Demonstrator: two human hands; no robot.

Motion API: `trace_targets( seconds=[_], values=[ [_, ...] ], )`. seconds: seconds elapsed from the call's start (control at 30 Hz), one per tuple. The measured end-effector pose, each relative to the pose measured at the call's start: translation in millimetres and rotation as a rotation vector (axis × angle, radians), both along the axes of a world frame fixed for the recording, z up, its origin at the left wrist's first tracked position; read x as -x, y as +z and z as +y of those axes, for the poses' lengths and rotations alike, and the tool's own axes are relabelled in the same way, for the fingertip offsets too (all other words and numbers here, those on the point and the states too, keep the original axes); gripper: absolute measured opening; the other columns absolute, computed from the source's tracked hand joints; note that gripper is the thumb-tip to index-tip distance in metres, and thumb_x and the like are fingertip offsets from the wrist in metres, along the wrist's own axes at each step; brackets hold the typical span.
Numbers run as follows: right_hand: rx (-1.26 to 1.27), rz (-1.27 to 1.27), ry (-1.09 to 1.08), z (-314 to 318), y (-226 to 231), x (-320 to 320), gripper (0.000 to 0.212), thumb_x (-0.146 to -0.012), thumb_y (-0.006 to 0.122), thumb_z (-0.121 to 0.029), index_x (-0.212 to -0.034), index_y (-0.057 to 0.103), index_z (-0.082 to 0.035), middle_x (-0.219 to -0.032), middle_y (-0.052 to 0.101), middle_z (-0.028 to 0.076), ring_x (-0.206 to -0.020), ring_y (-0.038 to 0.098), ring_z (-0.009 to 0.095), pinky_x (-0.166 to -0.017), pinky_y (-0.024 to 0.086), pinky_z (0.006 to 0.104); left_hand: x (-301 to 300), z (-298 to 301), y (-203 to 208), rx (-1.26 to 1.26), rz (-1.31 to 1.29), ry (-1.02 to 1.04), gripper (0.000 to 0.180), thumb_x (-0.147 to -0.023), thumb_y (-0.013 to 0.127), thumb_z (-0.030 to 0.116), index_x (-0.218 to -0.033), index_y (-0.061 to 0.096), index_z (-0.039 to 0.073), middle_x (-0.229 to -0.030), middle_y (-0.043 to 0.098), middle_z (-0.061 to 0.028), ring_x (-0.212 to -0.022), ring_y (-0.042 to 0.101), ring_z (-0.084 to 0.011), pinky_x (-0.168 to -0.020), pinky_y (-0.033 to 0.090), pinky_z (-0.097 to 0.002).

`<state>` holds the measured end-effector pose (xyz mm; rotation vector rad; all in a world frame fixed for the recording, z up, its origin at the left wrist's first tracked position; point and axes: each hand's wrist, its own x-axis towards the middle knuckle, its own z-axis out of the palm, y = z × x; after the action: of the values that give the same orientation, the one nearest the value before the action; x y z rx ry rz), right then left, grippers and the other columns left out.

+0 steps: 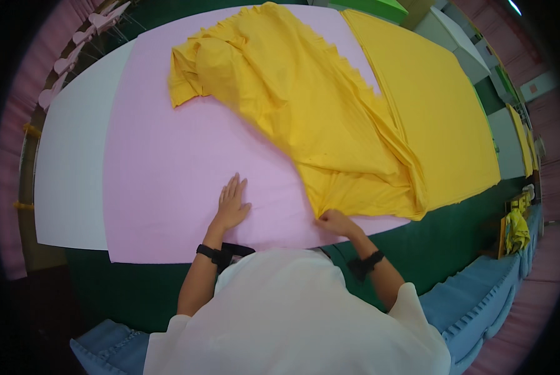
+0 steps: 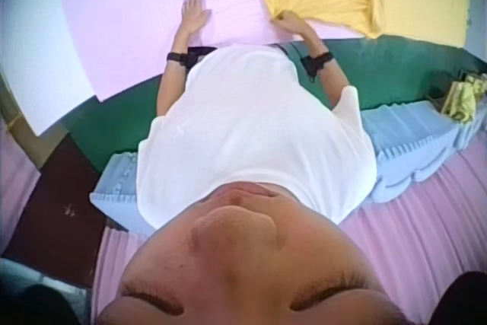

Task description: The recorder is folding yellow and pink sheets on a white table in an activity room.

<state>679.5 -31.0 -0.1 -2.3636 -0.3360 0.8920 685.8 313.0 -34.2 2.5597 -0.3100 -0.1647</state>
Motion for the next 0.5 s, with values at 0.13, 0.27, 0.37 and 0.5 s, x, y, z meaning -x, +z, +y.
trace_targets(
  seconds=[0.13, 0.27, 0.37, 0.5],
  values=[
    [-0.285, 0.410, -0.081, 7, 32, 46, 0.039, -0.085, 0.053, -0.029, -0.060, 0.052, 0.001, -0.050, 0.042, 0.003, -0.048, 0.039, 0.013, -0.048, 0.035, 0.0315, -24, 1, -20, 0.197, -0.043, 0.016, 0.062, -0.076, 0.059, 0.024, -0.130, 0.035, 0.007, -0.138, 0.033, -0.0156, -0.125, 0.034, -0.0305, -0.102, 0.028, -0.0449],
    [-0.392, 0.517, -0.105, 17, 61, 69, 0.037, -0.088, 0.052, -0.032, -0.066, 0.052, -0.002, -0.059, 0.039, -0.004, -0.056, 0.036, 0.010, -0.053, 0.033, 0.0266, -62, -55, 38, 1.168, 0.776, 0.317, 0.044, -0.081, 0.059, 0.021, -0.120, 0.046, 0.005, -0.121, 0.051, -0.0114, -0.107, 0.052, -0.0236, -0.089, 0.044, -0.0356],
    [-0.351, 0.500, -0.103, 18, 63, 78, 0.037, -0.088, 0.052, -0.034, -0.071, 0.054, -0.002, -0.063, 0.041, -0.002, -0.061, 0.039, 0.010, -0.057, 0.035, 0.0248, -89, -79, 39, 1.483, 0.971, 0.314, 0.041, -0.082, 0.060, 0.018, -0.119, 0.047, 0.004, -0.114, 0.056, -0.0110, -0.103, 0.055, -0.0221, -0.087, 0.045, -0.0329],
    [-0.318, 0.449, -0.151, 8, 64, 80, 0.035, -0.090, 0.051, -0.034, -0.079, 0.057, -0.002, -0.067, 0.046, 0.001, -0.068, 0.042, 0.010, -0.061, 0.036, 0.0236, -108, -90, 22, 1.631, 1.025, 0.368, 0.044, -0.080, 0.061, 0.011, -0.120, 0.046, 0.003, -0.115, 0.055, -0.0120, -0.102, 0.055, -0.0236, -0.091, 0.044, -0.0343]
  ],
)
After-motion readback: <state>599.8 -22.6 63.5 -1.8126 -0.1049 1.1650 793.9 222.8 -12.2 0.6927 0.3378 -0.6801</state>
